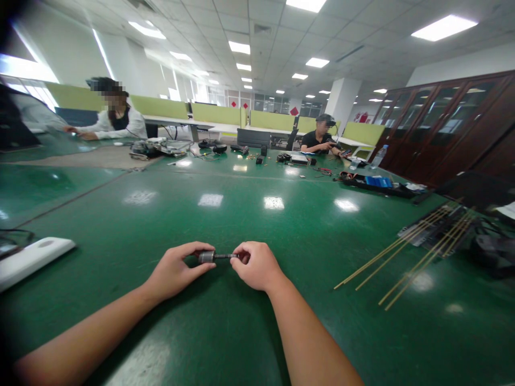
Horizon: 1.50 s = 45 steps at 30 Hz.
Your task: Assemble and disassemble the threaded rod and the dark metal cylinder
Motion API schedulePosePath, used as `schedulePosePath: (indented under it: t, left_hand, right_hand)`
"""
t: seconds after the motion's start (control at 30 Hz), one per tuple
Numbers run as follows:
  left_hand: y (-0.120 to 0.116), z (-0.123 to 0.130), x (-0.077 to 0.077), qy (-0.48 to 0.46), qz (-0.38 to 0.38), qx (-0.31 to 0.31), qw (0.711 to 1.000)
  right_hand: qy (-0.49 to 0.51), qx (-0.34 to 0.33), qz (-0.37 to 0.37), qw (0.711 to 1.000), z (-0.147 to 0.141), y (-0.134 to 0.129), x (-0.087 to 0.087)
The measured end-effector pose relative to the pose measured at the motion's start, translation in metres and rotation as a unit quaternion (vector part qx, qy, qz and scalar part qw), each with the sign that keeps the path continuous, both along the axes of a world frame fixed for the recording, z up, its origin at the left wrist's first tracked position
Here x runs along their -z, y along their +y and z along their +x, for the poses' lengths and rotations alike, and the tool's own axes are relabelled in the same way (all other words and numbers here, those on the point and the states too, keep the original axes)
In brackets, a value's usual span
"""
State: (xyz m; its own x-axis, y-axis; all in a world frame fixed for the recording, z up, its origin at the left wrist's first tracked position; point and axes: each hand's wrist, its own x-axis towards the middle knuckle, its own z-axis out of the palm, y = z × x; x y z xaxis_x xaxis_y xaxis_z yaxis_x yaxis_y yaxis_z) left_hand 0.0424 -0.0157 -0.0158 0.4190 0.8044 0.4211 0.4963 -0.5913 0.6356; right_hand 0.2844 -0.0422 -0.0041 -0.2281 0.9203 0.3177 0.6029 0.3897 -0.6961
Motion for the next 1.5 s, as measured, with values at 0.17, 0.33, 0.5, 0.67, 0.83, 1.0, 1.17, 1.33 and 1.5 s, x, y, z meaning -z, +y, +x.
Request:
schedulePosePath:
  t: [0.17, 0.33, 0.5, 0.67, 0.83, 1.0, 1.17, 1.33, 1.5]
  left_hand:
    - [-0.0001, -0.0007, -0.0006, -0.001, 0.000, 0.001, 1.000]
    - [-0.0004, -0.0014, -0.0001, -0.003, 0.001, 0.001, 1.000]
    - [-0.0004, -0.0014, 0.0000, -0.001, -0.002, -0.002, 1.000]
    - [-0.0002, -0.0018, 0.0001, -0.004, 0.000, -0.004, 1.000]
    - [0.0001, -0.0021, -0.0007, -0.003, 0.004, -0.004, 1.000]
    - [0.0004, -0.0021, -0.0014, -0.001, 0.007, -0.008, 1.000]
    - [0.0007, -0.0022, -0.0001, -0.002, 0.001, -0.009, 1.000]
    - [0.0003, -0.0025, -0.0004, -0.001, -0.004, -0.010, 1.000]
    - [0.0000, -0.0029, -0.0017, -0.001, -0.004, -0.009, 1.000]
  right_hand:
    - [0.004, -0.001, 0.001, 1.000, 0.0001, 0.0005, 0.0012]
    - [0.006, -0.001, -0.002, 1.000, -0.0001, 0.0004, 0.0025]
    - [0.006, 0.000, -0.004, 1.000, 0.0013, 0.0003, 0.0010]
    - [0.004, 0.004, -0.004, 1.000, 0.0017, 0.0002, -0.0008]
    - [-0.001, 0.007, -0.007, 1.000, 0.0020, 0.0002, -0.0018]
    - [-0.006, 0.011, -0.010, 1.000, 0.0025, -0.0004, -0.0030]
    - [-0.009, 0.012, -0.009, 1.000, 0.0035, -0.0001, -0.0026]
    - [-0.013, 0.009, -0.004, 1.000, 0.0043, 0.0002, -0.0020]
    - [-0.013, 0.011, -0.005, 1.000, 0.0041, -0.0004, -0.0033]
